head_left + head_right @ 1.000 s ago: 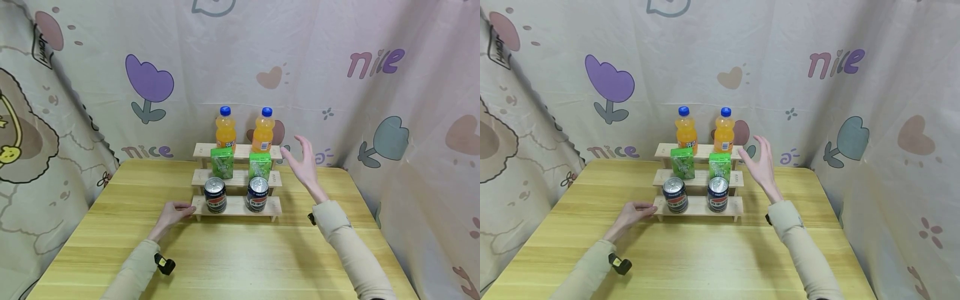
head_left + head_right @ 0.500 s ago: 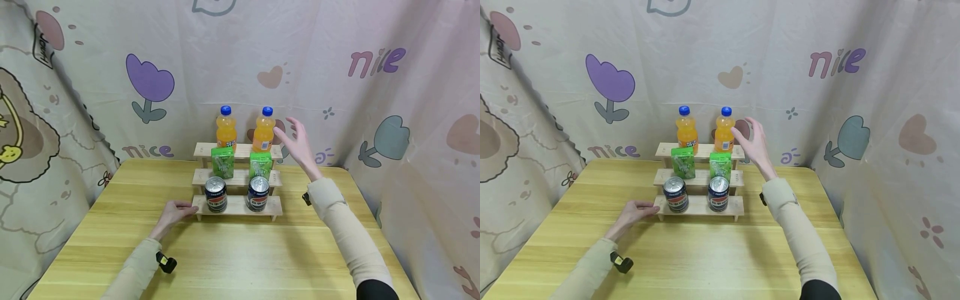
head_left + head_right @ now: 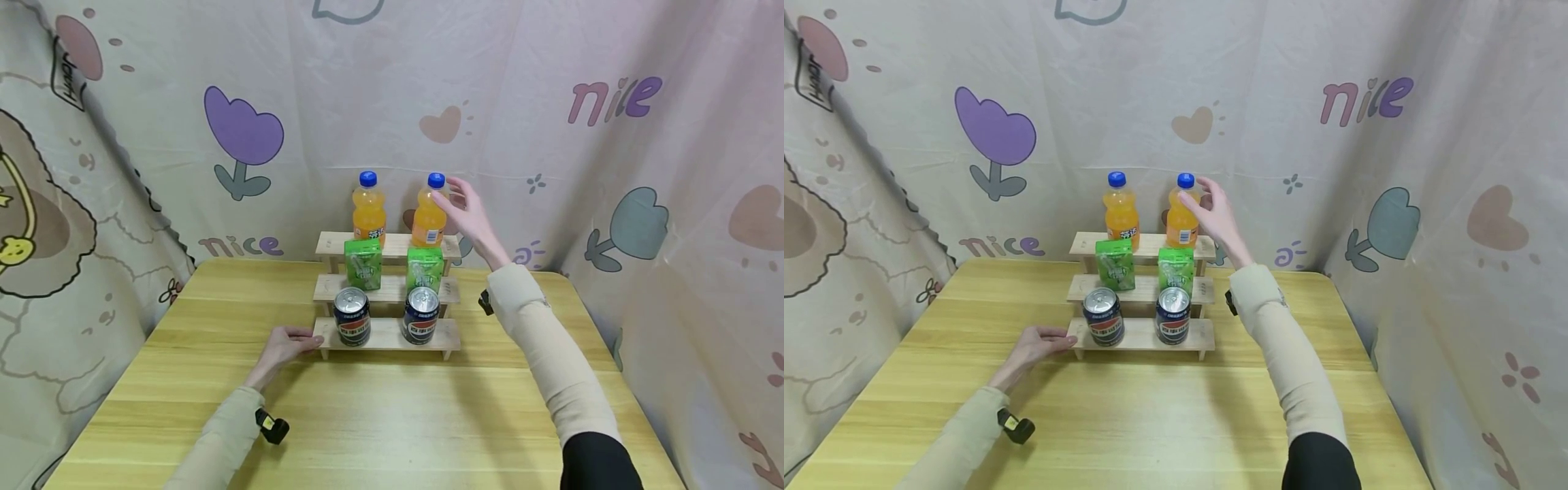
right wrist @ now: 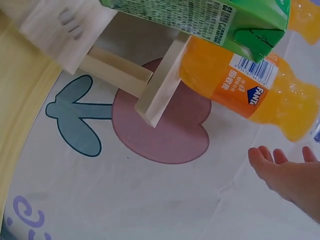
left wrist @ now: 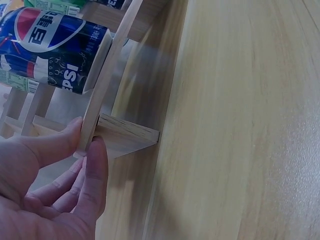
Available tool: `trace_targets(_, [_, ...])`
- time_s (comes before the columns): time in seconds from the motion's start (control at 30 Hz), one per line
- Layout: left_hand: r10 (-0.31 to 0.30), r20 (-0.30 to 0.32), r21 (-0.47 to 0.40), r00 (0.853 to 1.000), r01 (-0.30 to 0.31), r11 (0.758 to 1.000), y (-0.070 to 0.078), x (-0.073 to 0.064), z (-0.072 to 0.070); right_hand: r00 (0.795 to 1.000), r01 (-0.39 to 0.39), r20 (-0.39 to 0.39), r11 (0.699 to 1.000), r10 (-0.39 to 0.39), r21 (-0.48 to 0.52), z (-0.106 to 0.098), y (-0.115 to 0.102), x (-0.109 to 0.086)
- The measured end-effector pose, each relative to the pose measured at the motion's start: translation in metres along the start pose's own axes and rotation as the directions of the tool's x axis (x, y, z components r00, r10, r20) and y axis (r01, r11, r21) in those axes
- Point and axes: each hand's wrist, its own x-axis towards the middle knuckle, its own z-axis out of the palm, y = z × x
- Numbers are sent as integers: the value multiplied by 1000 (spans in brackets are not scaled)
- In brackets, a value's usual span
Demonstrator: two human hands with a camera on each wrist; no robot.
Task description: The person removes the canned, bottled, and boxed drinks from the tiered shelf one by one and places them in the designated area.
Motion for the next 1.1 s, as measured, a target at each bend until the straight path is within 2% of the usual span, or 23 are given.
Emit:
trace_targets(0.4, [12, -6, -7, 1000, -13, 1000, -1, 0, 0, 999, -19, 43, 1000, 19, 14, 7, -3, 19])
trace_targets(1.1, [-13, -12, -10, 1000, 13, 1000, 0, 0, 1, 998, 25, 52, 999, -28, 43, 11, -3, 24])
